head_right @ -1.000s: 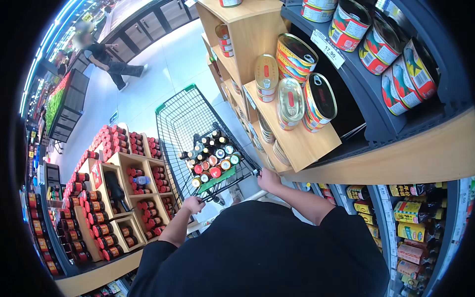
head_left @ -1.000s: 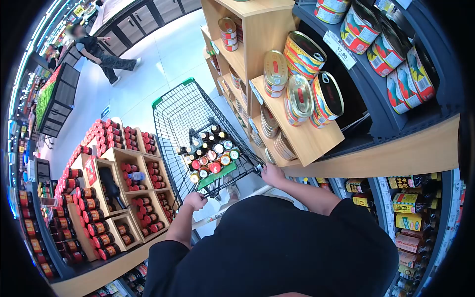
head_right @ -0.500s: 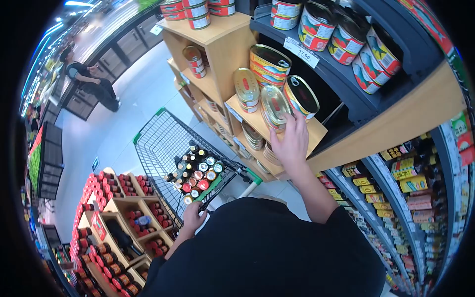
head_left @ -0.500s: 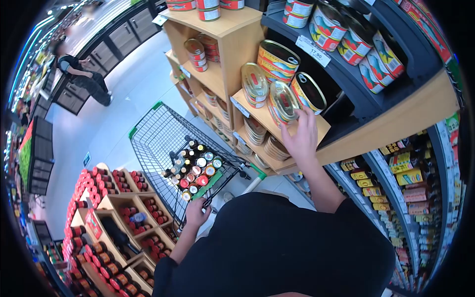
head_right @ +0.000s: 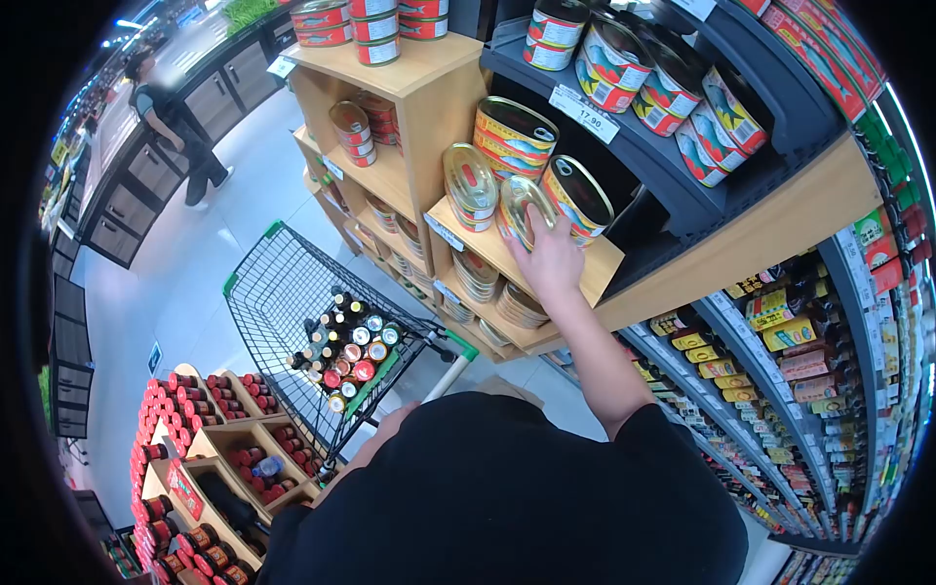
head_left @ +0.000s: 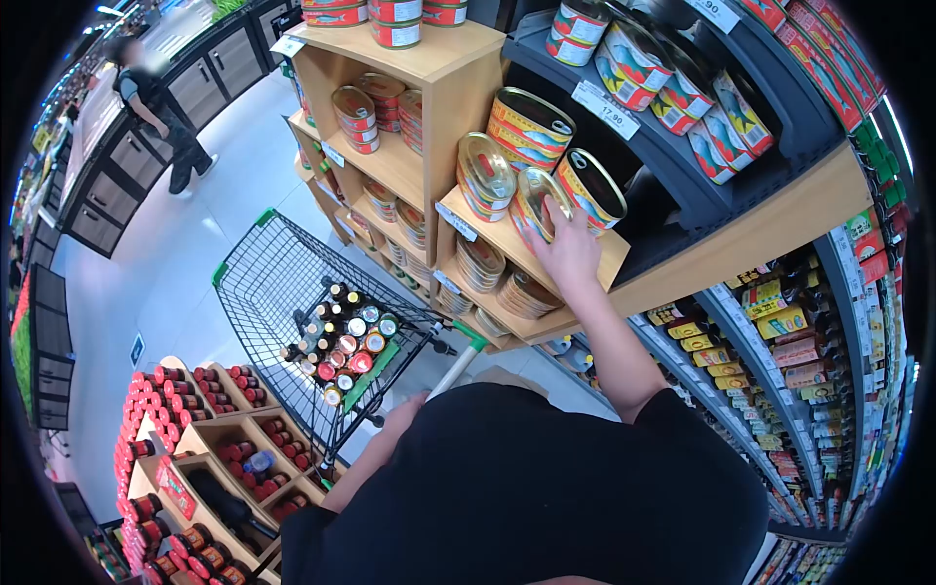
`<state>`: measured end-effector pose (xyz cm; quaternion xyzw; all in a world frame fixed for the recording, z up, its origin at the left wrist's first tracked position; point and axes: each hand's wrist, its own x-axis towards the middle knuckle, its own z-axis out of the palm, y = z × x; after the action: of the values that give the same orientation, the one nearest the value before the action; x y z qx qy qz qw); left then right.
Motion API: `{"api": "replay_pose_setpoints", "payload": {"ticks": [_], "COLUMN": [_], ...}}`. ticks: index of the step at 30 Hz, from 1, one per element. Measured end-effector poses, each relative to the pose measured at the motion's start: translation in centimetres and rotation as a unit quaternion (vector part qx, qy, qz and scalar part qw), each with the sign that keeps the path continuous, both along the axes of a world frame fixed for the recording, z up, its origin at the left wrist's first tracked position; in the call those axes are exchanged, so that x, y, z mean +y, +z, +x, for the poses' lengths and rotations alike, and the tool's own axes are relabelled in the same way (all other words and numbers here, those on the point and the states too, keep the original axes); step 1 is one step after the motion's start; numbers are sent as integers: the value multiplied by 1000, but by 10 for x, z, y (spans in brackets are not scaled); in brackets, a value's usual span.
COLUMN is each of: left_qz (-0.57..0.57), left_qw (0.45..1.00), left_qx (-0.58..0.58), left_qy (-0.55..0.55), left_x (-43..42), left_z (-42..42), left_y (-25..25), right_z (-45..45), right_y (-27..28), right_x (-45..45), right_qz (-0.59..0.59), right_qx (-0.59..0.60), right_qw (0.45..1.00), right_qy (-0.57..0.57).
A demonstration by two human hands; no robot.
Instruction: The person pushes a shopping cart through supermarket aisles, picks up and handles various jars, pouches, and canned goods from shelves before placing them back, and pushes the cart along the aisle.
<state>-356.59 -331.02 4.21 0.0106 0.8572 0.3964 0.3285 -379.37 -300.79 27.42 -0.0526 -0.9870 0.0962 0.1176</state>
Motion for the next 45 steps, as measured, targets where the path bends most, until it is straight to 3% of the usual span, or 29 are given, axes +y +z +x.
{"api": "replay_pose_setpoints", "payload": {"ticks": [5, 7, 9, 10, 11, 13, 15, 17, 18, 19, 21, 23, 25, 28, 29, 31, 32, 33, 35, 36, 40, 43, 45], "left_qz": [-19, -25, -64, -73, -58, -3, 167, 323, 357, 382, 401, 454, 444, 464, 486, 520, 522, 524, 438, 409, 344, 360, 362], "left_qw": [999, 999, 995, 994, 995, 997, 976, 931, 920, 911, 902, 878, 886, 881, 871, 853, 850, 847, 893, 905, 925, 917, 914], "left_qx": [-26, -16, -73, -75, -68, -58, -38, 15, 48, 97, 138, 147, 131, 97, 77, 49, 71, 90, 106, 112, 158, 169, 180], "left_qy": [10, 21, 39, 36, 33, 46, 131, 170, 152, 119, 77, 45, 20, 1, 7, 3, -1, -2, -26, -17, -25, -33, -31], "left_x": [-4, -4, 0, 2, 3, 11, 26, 54, 66, 76, 89, 106, 114, 120, 123, 133, 141, 146, 148, 152, 164, 166, 167], "left_z": [-8, -13, -20, -26, -35, -48, -65, -92, -104, -113, -130, -145, -158, -162, -162, -167, -169, -170, -178, -181, -196, -200, -202], "left_y": [10, 18, 19, 19, 20, 35, 61, 129, 165, 186, 216, 233, 243, 245, 242, 232, 229, 224, 222, 214, 189, 183, 173], "right_z": [17, 30, 28, 35, 36, 39, 44, 45, 48, 52, 59, 66, 75, 86, 91, 97, 97, 98, 91, 80, 45, 36, 32], "right_y": [-2, 4, -16, 14, 25, 16, 15, 13, 17, 16, 18, 13, 10, 14, 15, 18, 4, 1, 18, 16, 4, 0, -4], "right_x": [11, 22, 48, 46, 55, 68, 66, 68, 67, 68, 62, 62, 64, 61, 61, 59, 60, 59, 45, 39, 31, 24, 24], "right_qz": [-93, -174, -446, -735, -820, -855, -856, -850, -828, -833, -782, -789, -791, -834, -835, -713, -603, -603, -289, -240, -83, -27, -15], "right_qx": [200, 163, 104, -67, -149, -249, -251, -275, -260, -258, -252, -247, -240, -262, -256, -171, -37, -42, 124, 186, 138, 74, 94], "right_qw": [969, 966, 876, 672, 542, 444, 435, 424, 473, 467, 552, 547, 551, 482, 482, 672, 777, 777, 937, 943, 983, 993, 990], "right_qy": [108, 104, 149, 62, 109, 101, 126, 146, 150, 145, 142, 131, 117, 69, 69, 104, 176, 175, 151, 139, 88, 87, 102]}}
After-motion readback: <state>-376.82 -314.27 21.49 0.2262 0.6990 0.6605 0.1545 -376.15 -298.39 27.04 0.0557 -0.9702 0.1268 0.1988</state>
